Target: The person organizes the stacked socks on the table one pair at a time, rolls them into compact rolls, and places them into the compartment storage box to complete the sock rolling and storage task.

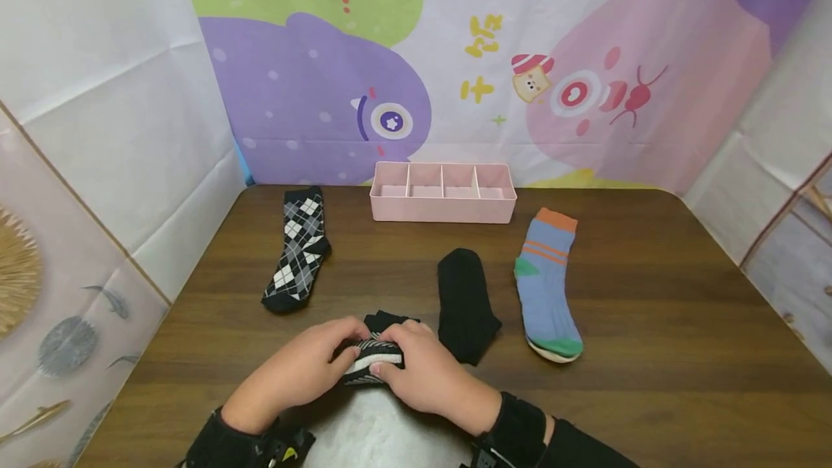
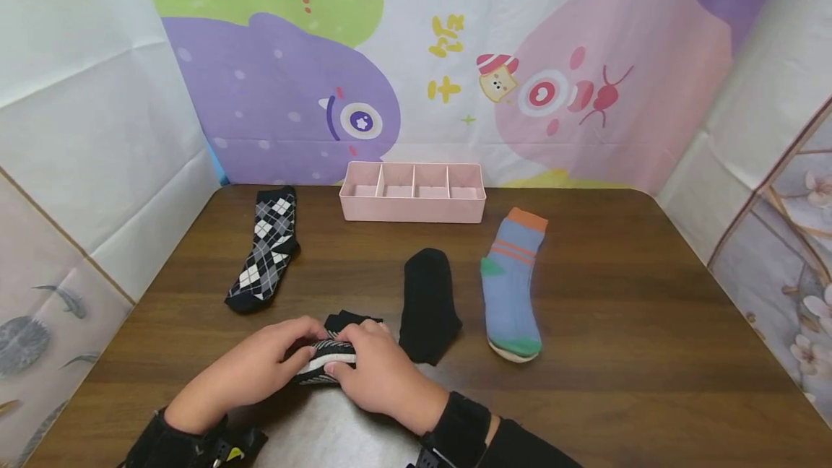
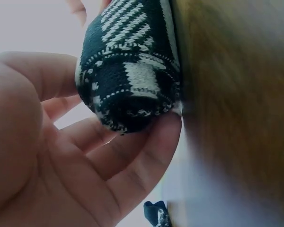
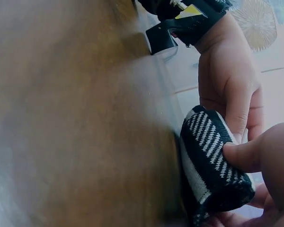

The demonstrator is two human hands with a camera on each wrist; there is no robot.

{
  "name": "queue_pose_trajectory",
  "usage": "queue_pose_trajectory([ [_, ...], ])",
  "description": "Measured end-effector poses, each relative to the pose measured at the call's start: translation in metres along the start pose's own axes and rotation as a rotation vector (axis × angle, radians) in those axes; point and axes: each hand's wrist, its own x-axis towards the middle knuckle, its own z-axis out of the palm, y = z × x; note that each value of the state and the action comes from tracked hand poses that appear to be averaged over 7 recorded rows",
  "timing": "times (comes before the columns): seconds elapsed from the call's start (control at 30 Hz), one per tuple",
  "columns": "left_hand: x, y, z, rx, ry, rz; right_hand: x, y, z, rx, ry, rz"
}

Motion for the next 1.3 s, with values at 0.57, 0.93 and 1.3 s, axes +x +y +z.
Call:
queue_pose_trajectory([
  [0.57, -0.005, -0.0031, -0.0002, -0.028, -0.048, 0.105, 0.002, -0.0032, -0.0032, -0.005, -0.017, 0.005],
  [0.93, -0.0039, -0.0078, 0.0044, -0.072, 0.037, 0.197, 0.005, 0.0023, -0.0022, 0.077, 0.008, -0.014],
  [1.3, 0.0024, -0.002, 0.003, -0.077, 0.012, 0.033, -0.0018, -0.0002, -0.0025, -0.161, 0.13, -0.197],
])
